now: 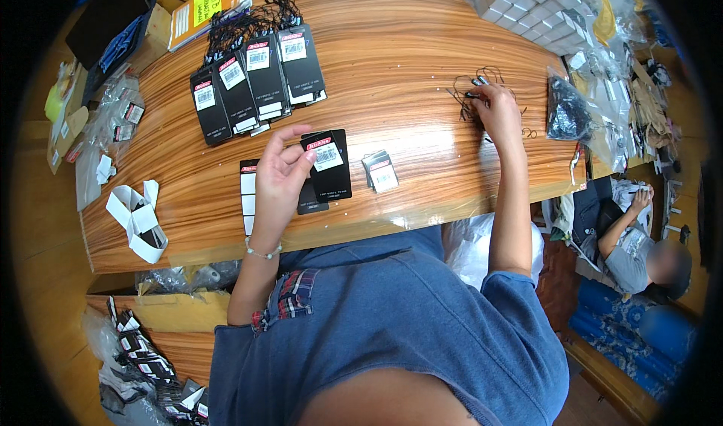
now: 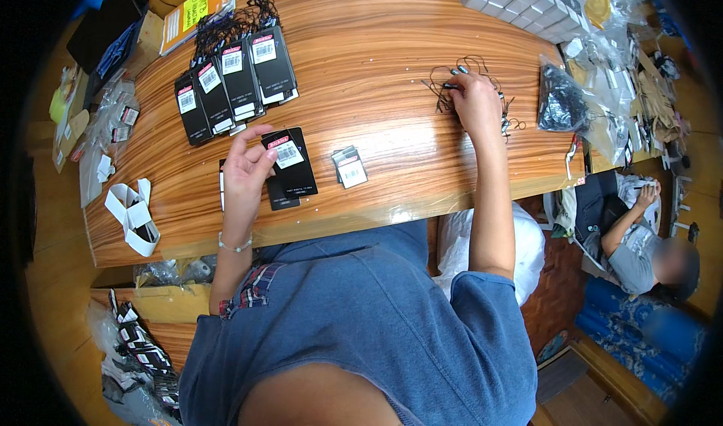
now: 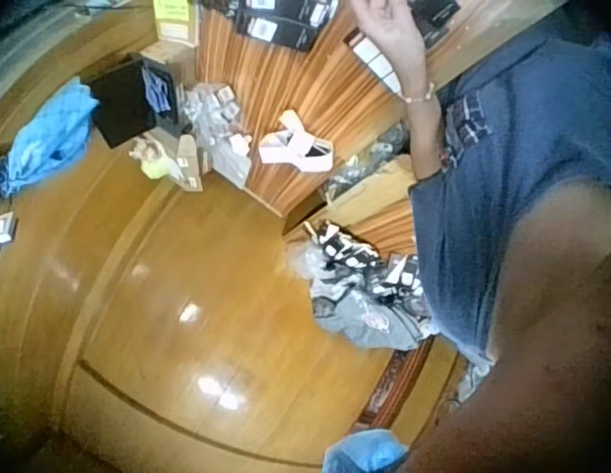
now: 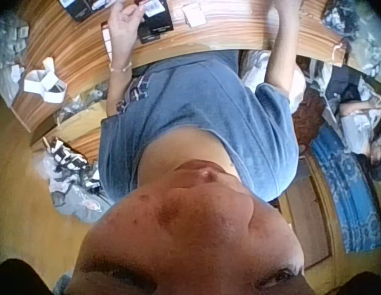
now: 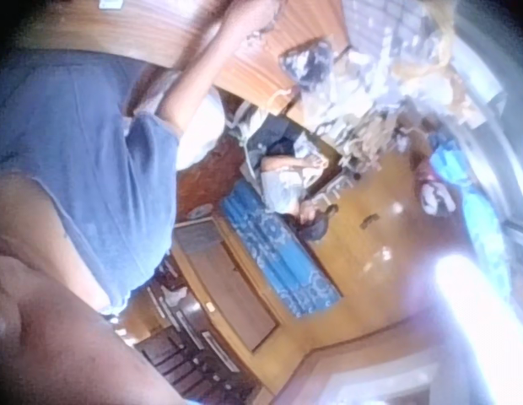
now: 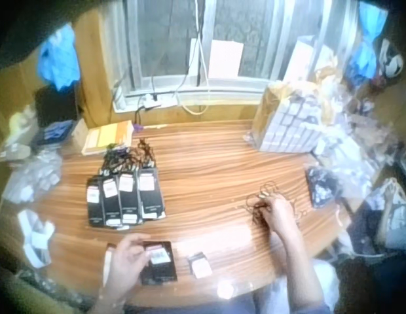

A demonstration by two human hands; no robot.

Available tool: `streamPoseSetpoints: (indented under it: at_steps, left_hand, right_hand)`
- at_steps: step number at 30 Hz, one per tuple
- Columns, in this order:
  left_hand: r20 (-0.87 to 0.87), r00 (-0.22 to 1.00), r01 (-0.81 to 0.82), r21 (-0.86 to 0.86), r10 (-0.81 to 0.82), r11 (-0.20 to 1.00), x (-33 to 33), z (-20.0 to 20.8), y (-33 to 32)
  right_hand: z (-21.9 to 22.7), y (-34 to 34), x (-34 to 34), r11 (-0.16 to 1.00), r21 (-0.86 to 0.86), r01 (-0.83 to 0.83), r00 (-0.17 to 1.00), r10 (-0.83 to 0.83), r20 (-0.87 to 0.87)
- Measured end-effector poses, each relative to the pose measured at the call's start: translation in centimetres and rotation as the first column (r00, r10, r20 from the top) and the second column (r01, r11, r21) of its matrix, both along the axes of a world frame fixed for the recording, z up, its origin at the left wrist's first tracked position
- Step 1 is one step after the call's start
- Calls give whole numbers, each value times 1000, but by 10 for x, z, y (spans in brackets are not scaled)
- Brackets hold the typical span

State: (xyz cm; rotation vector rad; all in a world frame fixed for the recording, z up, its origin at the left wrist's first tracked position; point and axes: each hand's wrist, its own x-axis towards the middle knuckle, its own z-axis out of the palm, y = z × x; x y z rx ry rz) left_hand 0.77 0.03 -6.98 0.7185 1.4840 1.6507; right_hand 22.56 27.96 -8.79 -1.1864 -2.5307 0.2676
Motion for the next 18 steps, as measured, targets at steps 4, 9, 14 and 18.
streamPoseSetpoints:
  at_steps: [4,9,14,18]
  left_hand:
    - [29,997,64,16,-65,998,5,2,3]
    - [9,995,100,119,-102,988,7,-1,6]
    - [104,970,208,116,-220,971,9,5,14]
    - [88,934,338,96,-346,936,18,19,31]
  right_hand:
    - [-11,12,1,992,89,-87,996,87,0]
    - [7,16,5,872,-476,-114,832,-178,-525]
    - [34,5,7,674,-623,-398,657,-264,-706]
    - [59,-23,-9,710,-586,-391,622,-265,-736]
